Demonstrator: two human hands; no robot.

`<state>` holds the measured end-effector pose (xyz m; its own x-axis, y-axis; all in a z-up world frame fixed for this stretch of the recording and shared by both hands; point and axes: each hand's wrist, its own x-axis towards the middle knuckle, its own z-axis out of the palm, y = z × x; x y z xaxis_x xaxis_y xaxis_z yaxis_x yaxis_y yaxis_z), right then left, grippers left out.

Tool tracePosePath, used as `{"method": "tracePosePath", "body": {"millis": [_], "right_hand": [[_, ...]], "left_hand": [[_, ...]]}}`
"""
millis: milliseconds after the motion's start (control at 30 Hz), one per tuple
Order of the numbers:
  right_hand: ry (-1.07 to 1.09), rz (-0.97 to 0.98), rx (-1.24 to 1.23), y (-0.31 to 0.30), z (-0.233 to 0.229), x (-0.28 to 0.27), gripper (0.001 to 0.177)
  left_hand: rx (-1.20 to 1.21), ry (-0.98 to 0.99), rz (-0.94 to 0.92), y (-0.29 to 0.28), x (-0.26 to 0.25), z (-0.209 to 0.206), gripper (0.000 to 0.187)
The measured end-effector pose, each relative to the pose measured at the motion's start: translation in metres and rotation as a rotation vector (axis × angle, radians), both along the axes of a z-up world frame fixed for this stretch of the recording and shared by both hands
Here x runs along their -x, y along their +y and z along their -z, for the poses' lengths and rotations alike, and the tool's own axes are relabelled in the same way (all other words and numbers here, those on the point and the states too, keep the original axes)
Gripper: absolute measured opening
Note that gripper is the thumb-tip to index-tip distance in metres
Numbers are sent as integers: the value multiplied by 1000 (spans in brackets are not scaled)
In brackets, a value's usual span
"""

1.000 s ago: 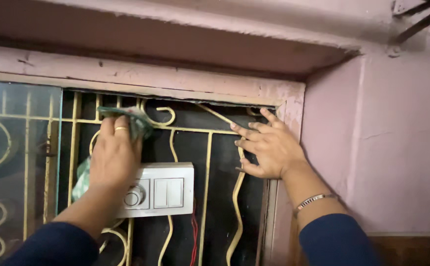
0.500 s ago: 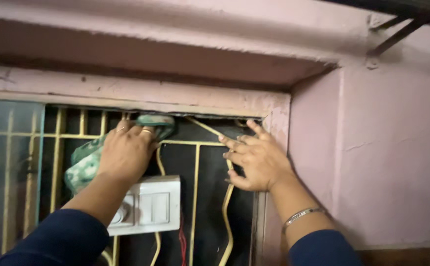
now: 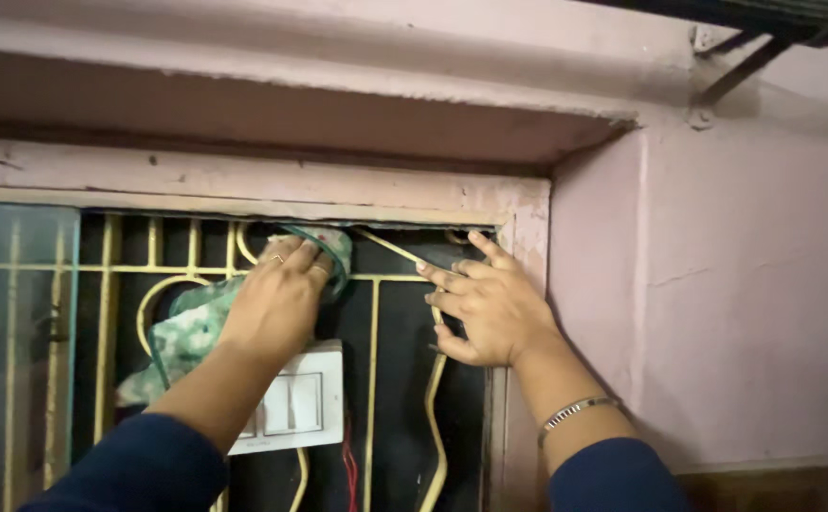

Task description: The person wipes the surface of a window with a patterned cloth, moving methodically across the glass and around a wall-mounted switchboard. The person uses one hand to hold the cloth and the other to stabilize against the window frame.

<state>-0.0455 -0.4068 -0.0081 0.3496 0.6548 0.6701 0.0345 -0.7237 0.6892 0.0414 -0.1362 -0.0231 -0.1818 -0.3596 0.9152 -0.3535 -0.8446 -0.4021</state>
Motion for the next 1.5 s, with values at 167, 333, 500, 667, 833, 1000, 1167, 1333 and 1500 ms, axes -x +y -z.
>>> {"method": "tracePosePath", "body": {"millis": [167,333,500,667,833,1000,1167,1333,1500], "right_hand": [[-44,-51,7,-3,1,-2,41],[-41,-52,-18,-4,2,-2,39],[-65,-74,-18,-3,3,-4,38],[-79,-108,-10,-6,4,-3,36],[-92,-159,-14,-6,2,-3,33],[-140,-177,-16,-9,6,-5,31],[-111,-167,-32,-8,5,-4,31],[-74,-118,-52,-5,3,-6,37],[-163,-246,-79,-13,9,-7,33]], "left_hand": [[-40,146,-209,-16,-9,-8,27],[-98,197,-323,-21,-1,-8,27],[-115,297,-341,-22,5,-8,30],[-152,370,-350,-18,5,-15,32],[-139,239,-399,-24,4,-18,25],[-205,135,-466,-25,-4,-16,31],[-167,215,-302,-10,1,-10,34],[-243,222,-174,-56,4,-12,21],[-187,209,24,-104,-16,-14,17]]}}
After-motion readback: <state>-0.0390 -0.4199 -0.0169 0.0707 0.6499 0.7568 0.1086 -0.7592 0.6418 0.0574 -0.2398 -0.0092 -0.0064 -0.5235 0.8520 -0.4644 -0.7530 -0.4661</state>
